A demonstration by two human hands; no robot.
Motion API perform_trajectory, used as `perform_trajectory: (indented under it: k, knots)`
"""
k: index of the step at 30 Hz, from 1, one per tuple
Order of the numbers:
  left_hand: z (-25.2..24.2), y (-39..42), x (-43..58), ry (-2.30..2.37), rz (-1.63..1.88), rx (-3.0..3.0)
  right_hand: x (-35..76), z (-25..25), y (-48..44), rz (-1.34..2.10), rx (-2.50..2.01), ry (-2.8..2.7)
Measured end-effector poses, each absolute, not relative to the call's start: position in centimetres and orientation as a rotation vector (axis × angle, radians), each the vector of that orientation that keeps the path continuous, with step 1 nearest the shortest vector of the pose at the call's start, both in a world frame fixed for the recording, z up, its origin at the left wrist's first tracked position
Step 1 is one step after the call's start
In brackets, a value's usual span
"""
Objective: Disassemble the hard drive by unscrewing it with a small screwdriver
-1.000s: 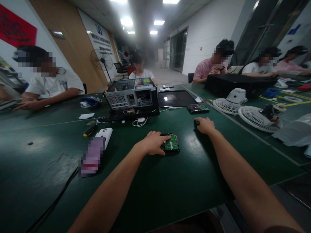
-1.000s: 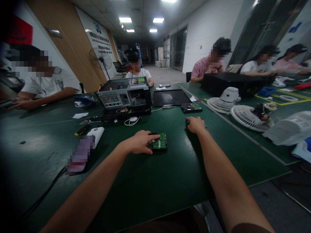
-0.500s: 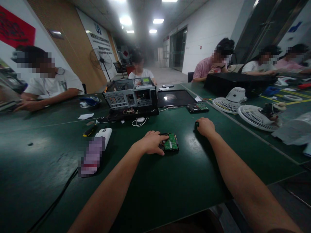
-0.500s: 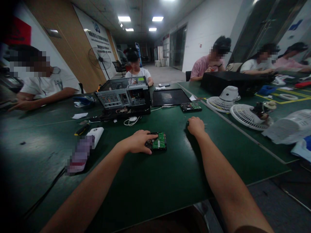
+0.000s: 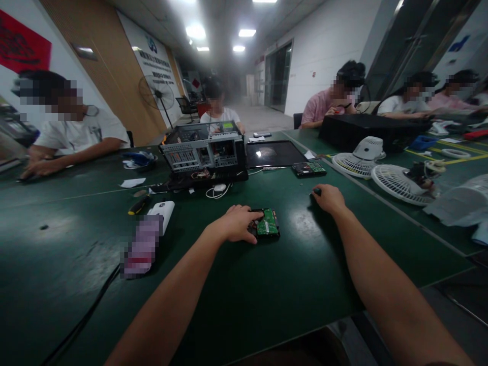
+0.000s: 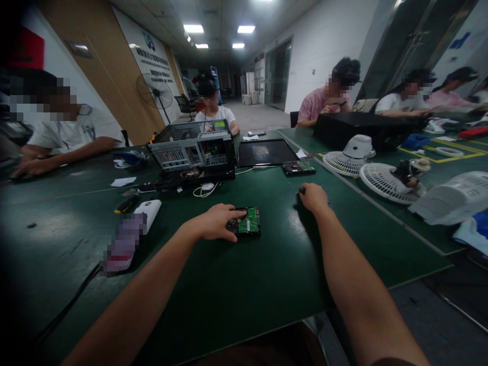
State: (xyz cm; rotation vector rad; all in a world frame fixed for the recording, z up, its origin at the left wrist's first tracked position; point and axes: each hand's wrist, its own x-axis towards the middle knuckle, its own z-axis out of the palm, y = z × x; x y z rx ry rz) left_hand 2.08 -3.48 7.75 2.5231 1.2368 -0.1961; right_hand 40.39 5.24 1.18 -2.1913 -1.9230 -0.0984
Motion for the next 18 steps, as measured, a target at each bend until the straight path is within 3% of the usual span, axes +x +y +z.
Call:
perform_trajectory:
  k: [18]
  knots:
    - [7.2,-3.2,1.8,1.205,-0.055,2.582,39.0,1.2,5.2,-0.106,-2.252,-1.901]
